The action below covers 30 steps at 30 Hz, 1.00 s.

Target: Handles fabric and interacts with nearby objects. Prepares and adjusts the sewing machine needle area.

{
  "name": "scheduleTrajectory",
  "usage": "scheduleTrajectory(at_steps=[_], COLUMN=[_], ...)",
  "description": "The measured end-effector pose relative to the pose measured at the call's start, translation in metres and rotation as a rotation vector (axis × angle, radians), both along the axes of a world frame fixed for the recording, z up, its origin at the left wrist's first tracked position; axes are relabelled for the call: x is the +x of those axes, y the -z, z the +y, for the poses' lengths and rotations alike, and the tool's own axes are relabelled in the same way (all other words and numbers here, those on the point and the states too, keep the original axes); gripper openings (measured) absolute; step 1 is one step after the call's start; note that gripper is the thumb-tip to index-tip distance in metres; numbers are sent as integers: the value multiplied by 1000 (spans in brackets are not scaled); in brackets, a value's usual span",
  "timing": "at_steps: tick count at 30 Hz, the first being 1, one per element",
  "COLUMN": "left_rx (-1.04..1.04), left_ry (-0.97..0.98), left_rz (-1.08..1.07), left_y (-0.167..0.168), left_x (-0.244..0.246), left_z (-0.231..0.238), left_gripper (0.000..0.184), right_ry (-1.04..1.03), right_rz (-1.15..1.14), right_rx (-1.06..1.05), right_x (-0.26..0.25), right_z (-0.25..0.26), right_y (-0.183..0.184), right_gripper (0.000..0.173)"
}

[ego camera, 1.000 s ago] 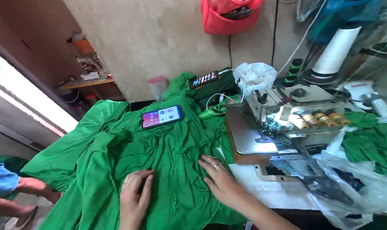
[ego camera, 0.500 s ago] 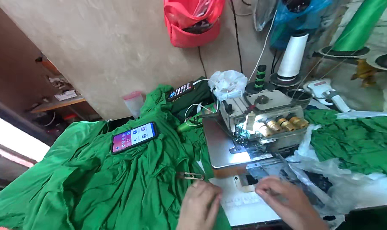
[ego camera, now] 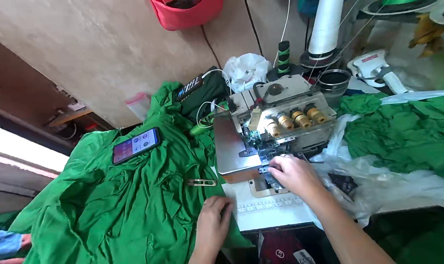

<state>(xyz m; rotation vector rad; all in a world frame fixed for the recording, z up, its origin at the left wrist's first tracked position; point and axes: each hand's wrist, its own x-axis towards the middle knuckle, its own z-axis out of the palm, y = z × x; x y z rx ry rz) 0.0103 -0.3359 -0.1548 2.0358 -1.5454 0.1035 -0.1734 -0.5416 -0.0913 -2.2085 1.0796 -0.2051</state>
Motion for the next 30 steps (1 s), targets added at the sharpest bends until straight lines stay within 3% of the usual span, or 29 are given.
scheduleTrajectory(at_steps=[4,9,11,16,20,23,27,30], left_rx=[82,45,73,195,279,258,123,3], left_ry=[-110,-91,-24,295,515,264,-134,-167], left_rz=[-80,-96,-47,409,480,311,75,-65], left_y=[-3,4,2,-29,-40,-30,-9,8], left_x=[-10,-8,-12,-38,-40,-26,-10,-11], left_z=[-13,-24,-22,2,19,15,-19,-37], left_gripper=[40,9,11,16,17,13,31,8], right_ry=[-5,3,-10,85,113,71,-21,-3], right_rz=[86,81,74,-202,-289,-192,102,33], right_rx=[3,-34,-13,-61,-124,-76,18,-33], right_x=[15,21,21,-4,-16,-6,17,15], right_z=[1,0,-2,-4,-1,3,3,7], right_y=[-2,2,2,7,13,9,-4,-1], right_gripper=[41,28,24,20,19,24,31,28])
